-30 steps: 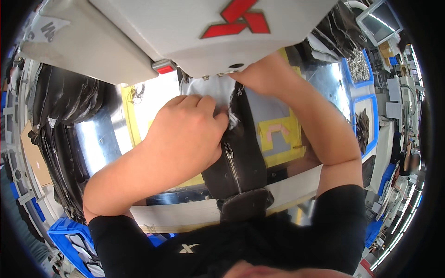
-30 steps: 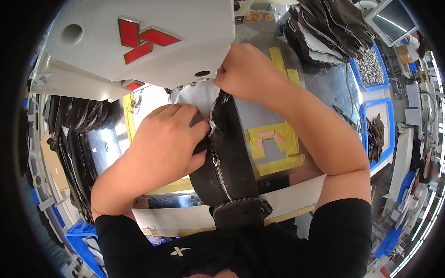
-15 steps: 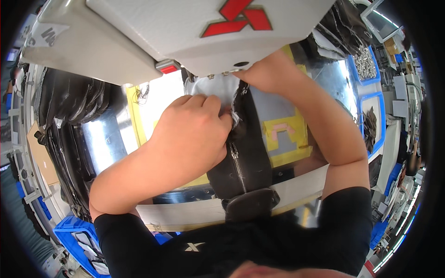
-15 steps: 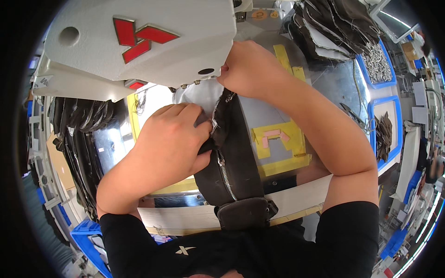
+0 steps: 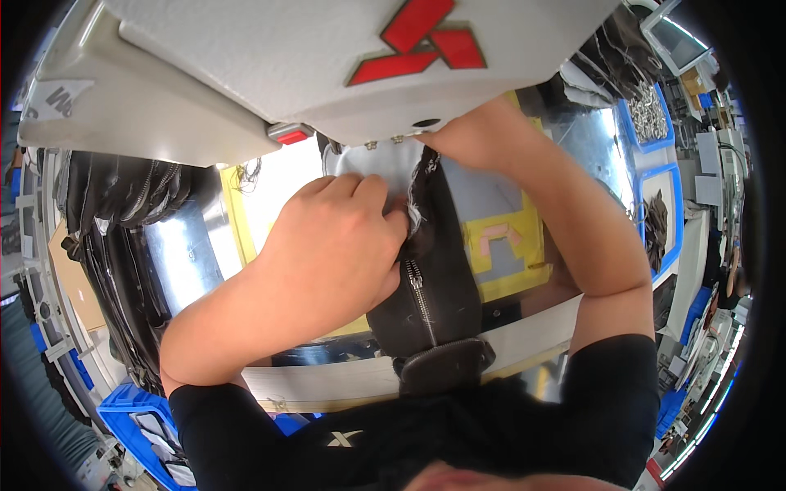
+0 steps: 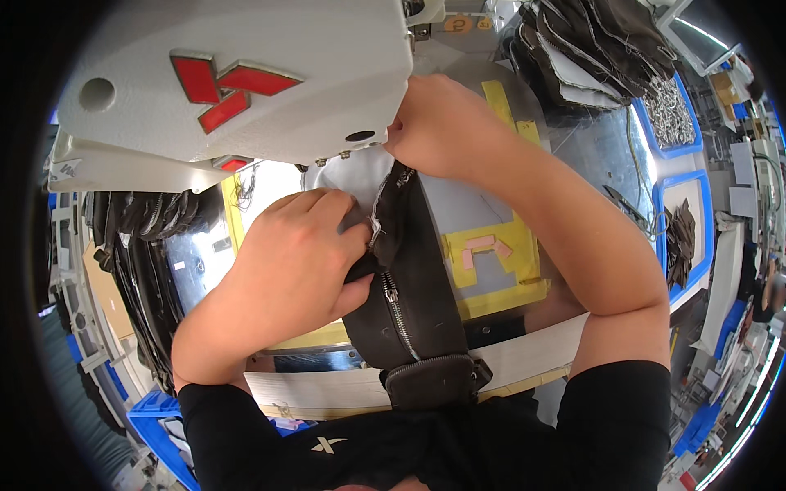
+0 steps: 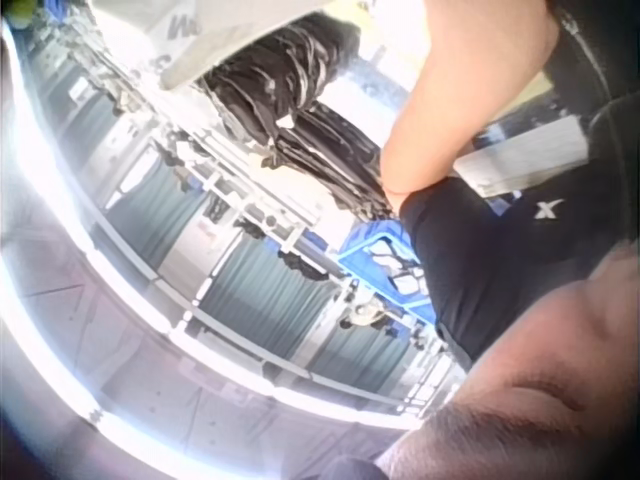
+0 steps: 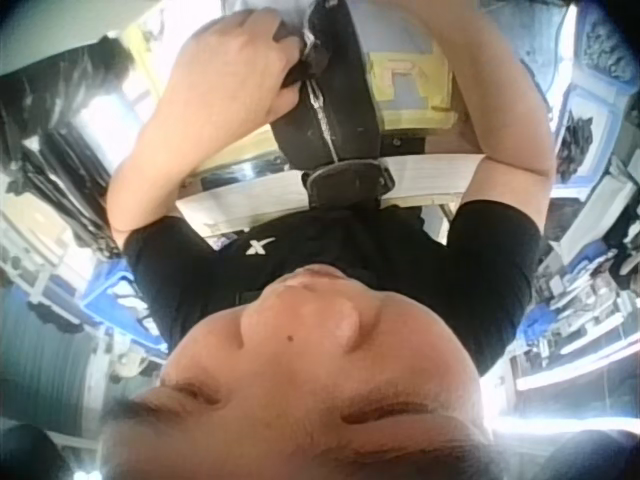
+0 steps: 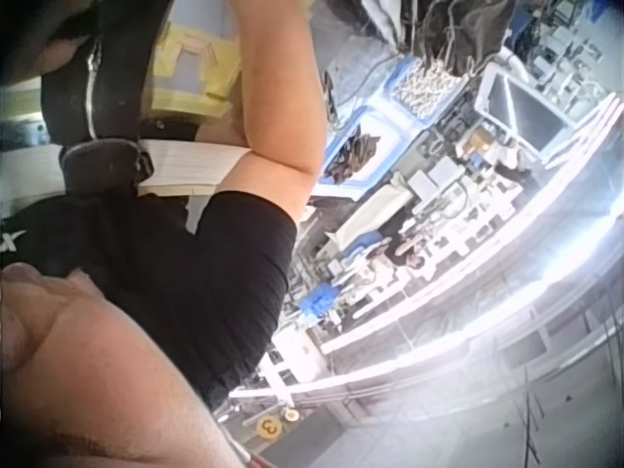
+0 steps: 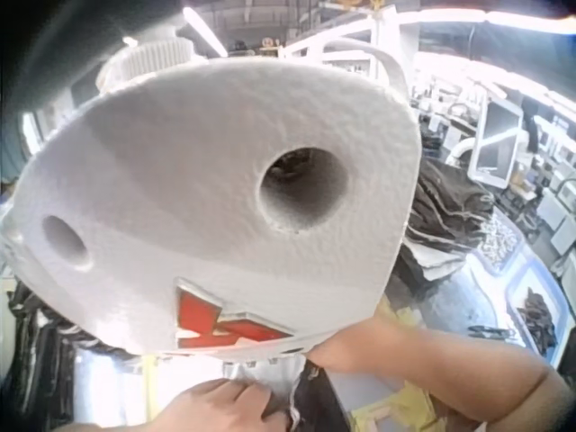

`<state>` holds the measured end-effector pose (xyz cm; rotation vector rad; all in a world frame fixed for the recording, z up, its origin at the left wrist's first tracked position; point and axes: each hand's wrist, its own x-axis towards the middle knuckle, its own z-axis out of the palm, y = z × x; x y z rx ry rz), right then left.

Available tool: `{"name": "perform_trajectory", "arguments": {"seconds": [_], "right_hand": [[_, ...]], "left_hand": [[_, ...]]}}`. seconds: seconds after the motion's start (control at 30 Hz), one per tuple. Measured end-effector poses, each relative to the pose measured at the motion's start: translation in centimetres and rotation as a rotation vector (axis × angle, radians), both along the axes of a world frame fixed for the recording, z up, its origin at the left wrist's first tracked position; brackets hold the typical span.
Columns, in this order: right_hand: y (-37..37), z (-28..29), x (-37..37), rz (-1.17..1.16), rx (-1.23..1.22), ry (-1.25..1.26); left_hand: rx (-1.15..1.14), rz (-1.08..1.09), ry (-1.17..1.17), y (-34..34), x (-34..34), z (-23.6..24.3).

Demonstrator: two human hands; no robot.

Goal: Using an industrial sewing machine to stitch leather components and attach a lining.

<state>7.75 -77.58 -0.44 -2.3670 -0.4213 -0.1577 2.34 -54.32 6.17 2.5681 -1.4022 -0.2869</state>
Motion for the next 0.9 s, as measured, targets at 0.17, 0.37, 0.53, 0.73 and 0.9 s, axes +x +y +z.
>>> {"name": "perform_trajectory", "arguments": {"seconds": [0.17, 0.37, 0.53, 0.73, 0.9], "right_hand": [[-1.7, -1.2, 0.9, 0.045, 0.022, 0.019], [-2.9, -0.8, 1.0, 0.014, -0.066, 0.117], [-2.9, -0.9, 0.7, 0.002, -0.052, 0.077], [-3.0, -0.8, 0.6, -0.003, -0.068, 0.062], [-2.3, 0.8, -0.2, -0.034, -0.091, 0.145]], "left_hand": [[-0.008, -0.013, 0.038, -0.4, 0.2, -0.3], [-0.113, -0.044, 0.012, -0.7, 0.0, -1.1], [-0.185, -0.032, -0.061, -0.9, -0.4, -1.7], [-0.231, -0.031, -0.147, -1.2, -0.8, -2.6], [-0.247, -0.015, -0.153, -1.1, -1.2, -2.6]]}}
